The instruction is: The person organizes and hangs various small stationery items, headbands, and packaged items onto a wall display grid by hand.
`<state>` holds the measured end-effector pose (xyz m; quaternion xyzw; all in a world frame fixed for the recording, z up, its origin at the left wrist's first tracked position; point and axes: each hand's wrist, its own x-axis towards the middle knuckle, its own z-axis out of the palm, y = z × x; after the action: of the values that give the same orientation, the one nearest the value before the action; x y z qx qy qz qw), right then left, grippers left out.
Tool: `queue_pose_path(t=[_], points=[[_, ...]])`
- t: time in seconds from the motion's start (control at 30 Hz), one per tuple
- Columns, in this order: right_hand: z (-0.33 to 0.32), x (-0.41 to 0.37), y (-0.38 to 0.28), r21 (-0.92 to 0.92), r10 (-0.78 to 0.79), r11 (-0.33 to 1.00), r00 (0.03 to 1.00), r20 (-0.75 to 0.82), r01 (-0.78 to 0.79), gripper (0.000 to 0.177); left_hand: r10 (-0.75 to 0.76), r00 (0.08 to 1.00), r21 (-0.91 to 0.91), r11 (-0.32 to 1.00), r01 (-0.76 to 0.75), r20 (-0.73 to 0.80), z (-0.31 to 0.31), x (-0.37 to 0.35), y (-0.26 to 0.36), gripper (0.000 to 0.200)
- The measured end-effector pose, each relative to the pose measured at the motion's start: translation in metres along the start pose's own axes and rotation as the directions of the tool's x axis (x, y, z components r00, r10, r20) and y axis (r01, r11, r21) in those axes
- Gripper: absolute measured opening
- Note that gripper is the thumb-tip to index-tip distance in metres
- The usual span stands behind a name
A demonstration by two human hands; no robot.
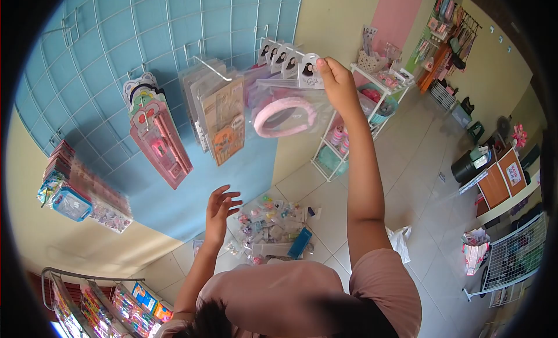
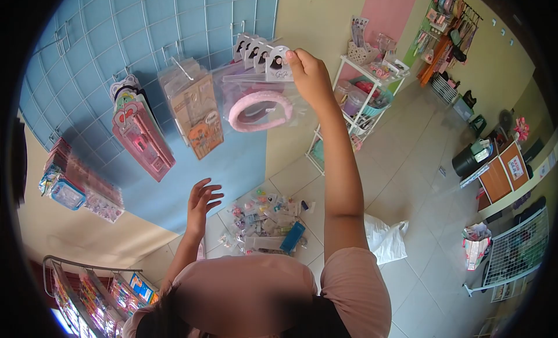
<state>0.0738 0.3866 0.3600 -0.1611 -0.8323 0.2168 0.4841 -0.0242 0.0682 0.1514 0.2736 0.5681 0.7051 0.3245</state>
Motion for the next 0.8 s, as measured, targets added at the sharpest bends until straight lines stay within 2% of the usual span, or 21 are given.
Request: queue_pose_path(t=[0.03, 0.1, 0.17, 0.23, 0.27, 0.3, 0.4, 0.43, 0.47, 0.53, 0.57, 0.6, 0.67, 0.73, 0.77, 0.8], points=[[0.002, -0.001, 0.001, 0.011, 0.000, 1.000, 1.000, 0.016, -0.001, 0.036, -0.027, 0.998, 0.020, 0.999, 0.028, -0.054, -0.012, -0.004, -0.013, 0.038], [0.015, 0.004, 0.016, -0.047, -0.119, 0.992, 0.990, -0.070, 0.116, 0.036, -0.061, 0.988, 0.085, 0.994, 0.073, -0.145, -0.035, -0.009, -0.045, 0.036], [0.024, 0.008, 0.019, -0.198, -0.059, 0.979, 0.997, -0.044, 0.049, 0.034, -0.098, 0.971, 0.182, 0.974, 0.139, -0.218, -0.064, -0.018, -0.086, 0.035], [0.037, 0.014, 0.056, -0.325, 0.051, 0.943, 0.997, -0.063, -0.069, 0.028, -0.138, 0.957, 0.324, 0.921, 0.219, -0.256, -0.095, -0.030, -0.127, 0.035], [0.044, 0.006, 0.035, -0.115, -0.100, 0.990, 0.981, -0.165, 0.082, 0.025, -0.209, 0.935, 0.327, 0.896, 0.301, -0.287, -0.111, -0.044, -0.147, 0.035], [0.050, -0.002, 0.017, 0.074, -0.231, 0.961, 0.919, -0.319, 0.267, 0.023, -0.257, 0.914, 0.327, 0.875, 0.358, -0.314, -0.125, -0.050, -0.164, 0.035], [0.050, -0.059, 0.027, -0.213, -0.254, 0.961, 0.872, -0.417, 0.178, 0.026, -0.399, 0.828, 0.289, 0.802, 0.523, -0.393, -0.172, -0.094, -0.223, 0.036], [0.056, -0.079, 0.037, -0.220, -0.270, 0.958, 0.846, -0.460, 0.187, 0.026, -0.437, 0.795, 0.270, 0.777, 0.569, -0.420, -0.185, -0.107, -0.238, 0.036], [0.065, -0.109, 0.052, -0.225, -0.284, 0.955, 0.817, -0.503, 0.193, 0.026, -0.502, 0.722, 0.236, 0.718, 0.655, -0.476, -0.191, -0.119, -0.246, 0.036], [0.072, -0.189, 0.103, -0.105, -0.013, 0.994, 0.929, -0.371, -0.028, 0.035, -0.571, 0.673, 0.249, 0.646, 0.721, -0.470, -0.211, -0.145, -0.272, 0.037], [0.082, -0.230, 0.116, -0.111, 0.109, 0.982, 0.931, -0.347, -0.156, 0.031, -0.604, 0.643, 0.256, 0.604, 0.755, -0.471, -0.223, -0.164, -0.285, 0.037], [0.093, -0.271, 0.128, -0.123, 0.225, 0.953, 0.919, -0.325, -0.277, 0.028, -0.653, 0.613, 0.343, 0.508, 0.790, -0.445, -0.236, -0.180, -0.301, 0.038], [0.114, -0.369, 0.160, -0.076, 0.439, 0.880, 0.865, -0.244, -0.469, 0.029, -0.745, 0.540, 0.512, 0.311, 0.801, -0.392, -0.259, -0.201, -0.328, 0.040], [0.121, -0.449, 0.156, -0.212, 0.593, 0.781, 0.804, -0.046, -0.588, 0.030, -0.790, 0.484, 0.635, 0.161, 0.755, -0.376, -0.268, -0.208, -0.342, 0.043], [0.124, -0.489, 0.152, -0.214, 0.693, 0.708, 0.720, 0.028, -0.673, 0.031, -0.813, 0.453, 0.692, 0.087, 0.716, -0.366, -0.269, -0.212, -0.347, 0.045], [0.130, -0.521, 0.152, -0.217, 0.769, 0.635, 0.632, 0.094, -0.741, 0.032, -0.826, 0.432, 0.690, 0.073, 0.720, -0.363, -0.271, -0.209, -0.353, 0.048]])
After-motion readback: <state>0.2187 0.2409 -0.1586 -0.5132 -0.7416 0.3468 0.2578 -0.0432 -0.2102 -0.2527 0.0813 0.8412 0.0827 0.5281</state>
